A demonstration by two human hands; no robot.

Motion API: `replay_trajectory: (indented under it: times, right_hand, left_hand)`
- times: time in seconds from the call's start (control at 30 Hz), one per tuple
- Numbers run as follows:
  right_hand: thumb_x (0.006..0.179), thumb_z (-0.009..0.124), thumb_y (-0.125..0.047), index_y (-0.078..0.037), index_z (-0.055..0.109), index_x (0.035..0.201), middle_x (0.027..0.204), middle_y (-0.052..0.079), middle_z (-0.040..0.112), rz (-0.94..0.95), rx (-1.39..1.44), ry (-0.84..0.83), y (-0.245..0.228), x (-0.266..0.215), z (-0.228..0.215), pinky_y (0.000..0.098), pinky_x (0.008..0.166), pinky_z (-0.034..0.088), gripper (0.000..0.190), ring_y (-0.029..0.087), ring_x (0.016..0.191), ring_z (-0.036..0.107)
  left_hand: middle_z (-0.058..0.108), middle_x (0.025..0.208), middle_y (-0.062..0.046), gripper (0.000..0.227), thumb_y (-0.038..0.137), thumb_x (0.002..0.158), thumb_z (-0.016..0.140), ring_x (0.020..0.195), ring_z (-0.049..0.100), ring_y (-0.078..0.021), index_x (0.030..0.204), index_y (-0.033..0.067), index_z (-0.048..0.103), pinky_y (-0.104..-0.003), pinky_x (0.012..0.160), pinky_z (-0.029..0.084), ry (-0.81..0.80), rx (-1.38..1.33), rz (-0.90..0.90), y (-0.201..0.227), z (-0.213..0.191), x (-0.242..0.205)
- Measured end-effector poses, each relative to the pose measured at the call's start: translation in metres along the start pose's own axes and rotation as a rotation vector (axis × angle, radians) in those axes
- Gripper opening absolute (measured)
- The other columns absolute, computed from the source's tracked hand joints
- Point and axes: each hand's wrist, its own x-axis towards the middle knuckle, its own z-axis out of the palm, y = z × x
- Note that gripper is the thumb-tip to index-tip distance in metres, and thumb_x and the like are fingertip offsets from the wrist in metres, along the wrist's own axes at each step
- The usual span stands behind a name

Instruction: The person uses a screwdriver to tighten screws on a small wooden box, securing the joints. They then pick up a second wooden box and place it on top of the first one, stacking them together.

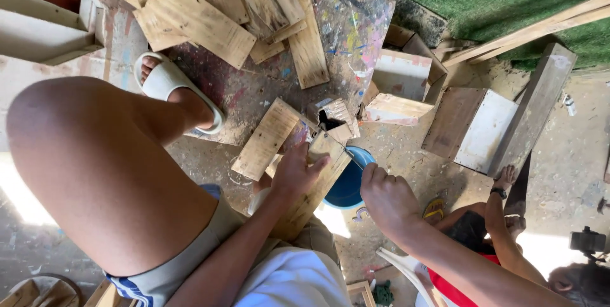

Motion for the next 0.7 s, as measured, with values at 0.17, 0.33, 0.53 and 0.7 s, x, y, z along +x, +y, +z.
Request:
replay_trajectory:
  times: [0.17,0.33,0.53,0.7]
  right_hand:
    - [0.090,0.073,-0.017,-0.006,0.068,0.091,0.060,-0.001,0.064,0.145,0.188,-0.127,-0.010,0.012,-0.006,0.0258,0.034,0.044,0.012,0.008,0.041,0.058]
    - [0.110,0.051,-0.033,-0.008,0.064,0.093,0.061,0.006,0.069,0.319,0.711,-0.372,0.006,0.021,-0.032,0.0328,0.034,0.047,0.033,0.020,0.045,0.068]
    - [0.106,0.048,-0.033,-0.006,0.068,0.083,0.056,0.010,0.064,0.507,1.151,-0.686,0.030,0.035,-0.025,0.0375,0.046,0.047,0.041,0.027,0.050,0.064]
    - [0.101,0.056,-0.021,0.010,0.072,0.081,0.046,0.002,0.035,0.971,1.787,-0.827,0.055,0.053,-0.029,0.0192,0.031,0.020,0.040,0.008,0.032,0.025]
  left_hand:
    - [0.074,0.104,-0.015,0.062,0.062,0.089,0.059,0.101,0.071,-0.0336,0.106,0.0027,0.064,-0.051,0.070,0.055,0.009,0.059,-0.006,-0.007,0.001,0.006]
    - [0.061,0.115,-0.011,0.068,0.065,0.087,0.058,0.094,0.071,-0.0271,0.123,0.0082,0.051,-0.044,0.071,0.058,0.015,-0.059,-0.006,-0.010,-0.005,0.006]
    - [0.073,0.104,-0.023,0.083,0.065,0.090,0.054,0.103,0.072,-0.0416,0.135,-0.0045,0.054,-0.055,0.079,0.058,-0.056,0.117,-0.022,-0.012,-0.007,0.000]
    - [0.074,0.099,-0.024,0.072,0.058,0.092,0.061,0.102,0.072,-0.0447,0.133,-0.0015,0.057,-0.059,0.088,0.057,-0.064,0.177,-0.061,-0.009,-0.008,0.000]
